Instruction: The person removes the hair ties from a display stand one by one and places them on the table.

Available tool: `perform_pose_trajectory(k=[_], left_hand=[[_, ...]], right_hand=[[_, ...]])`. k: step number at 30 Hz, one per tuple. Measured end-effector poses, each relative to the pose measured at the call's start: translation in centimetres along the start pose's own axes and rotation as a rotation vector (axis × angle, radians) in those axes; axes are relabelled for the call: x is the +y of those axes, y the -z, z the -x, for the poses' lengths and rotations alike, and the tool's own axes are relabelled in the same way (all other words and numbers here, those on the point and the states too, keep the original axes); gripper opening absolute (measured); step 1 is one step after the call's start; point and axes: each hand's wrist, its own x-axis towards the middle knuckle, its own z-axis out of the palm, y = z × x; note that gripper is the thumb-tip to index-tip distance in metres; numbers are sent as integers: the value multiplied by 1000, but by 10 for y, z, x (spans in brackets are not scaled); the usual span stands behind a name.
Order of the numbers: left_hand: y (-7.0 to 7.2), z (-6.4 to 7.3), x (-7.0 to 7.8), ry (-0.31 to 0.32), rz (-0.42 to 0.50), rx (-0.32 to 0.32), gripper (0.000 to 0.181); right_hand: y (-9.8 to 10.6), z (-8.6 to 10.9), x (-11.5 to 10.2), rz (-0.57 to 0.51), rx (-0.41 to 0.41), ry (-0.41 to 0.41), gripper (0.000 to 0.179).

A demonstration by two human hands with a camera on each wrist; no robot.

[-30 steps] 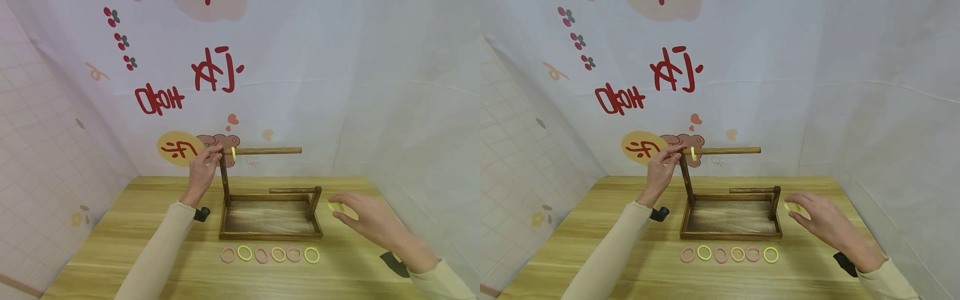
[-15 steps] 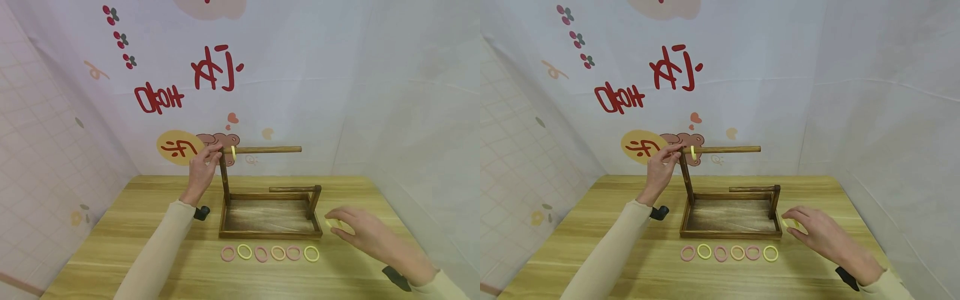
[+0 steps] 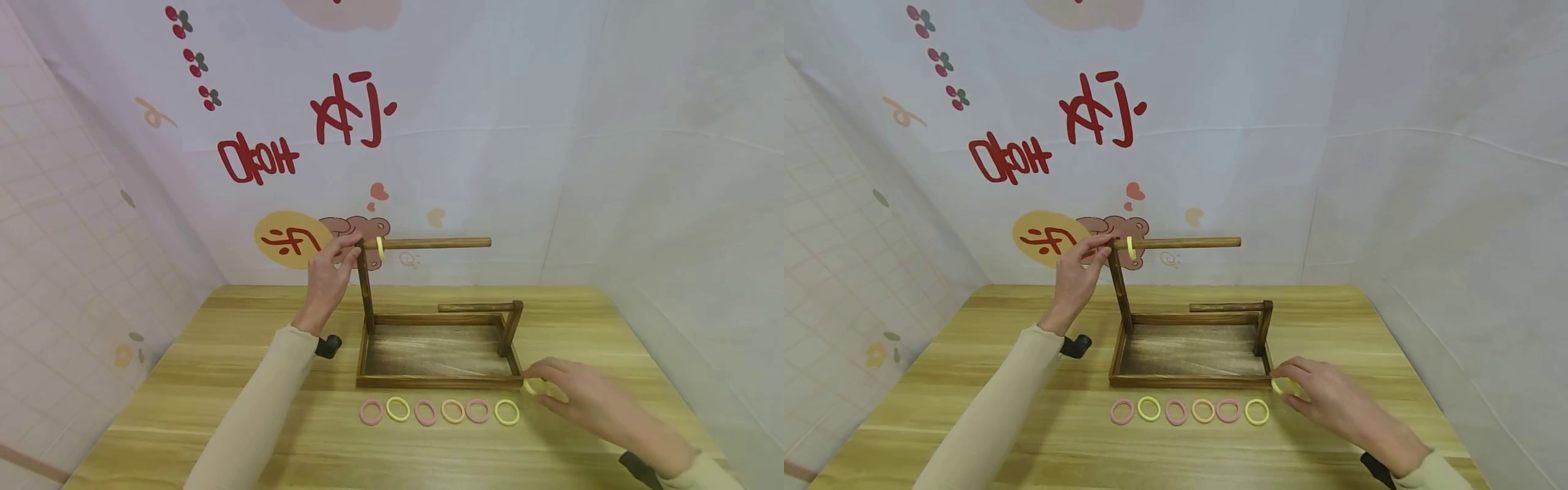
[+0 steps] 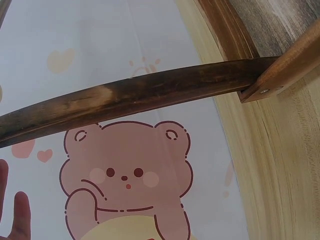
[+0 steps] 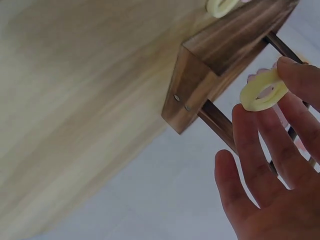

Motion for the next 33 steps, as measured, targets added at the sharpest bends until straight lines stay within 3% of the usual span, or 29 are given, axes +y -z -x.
perform_pose_trajectory(k=[13,33], left_hand=[[1,-1,1,-12,19,8,27],[0,0,0,-13,8,7,27]], right_hand=[[-18,5,3,-13,-12,71,46],[-36,17,4,-59,-90,51,43]])
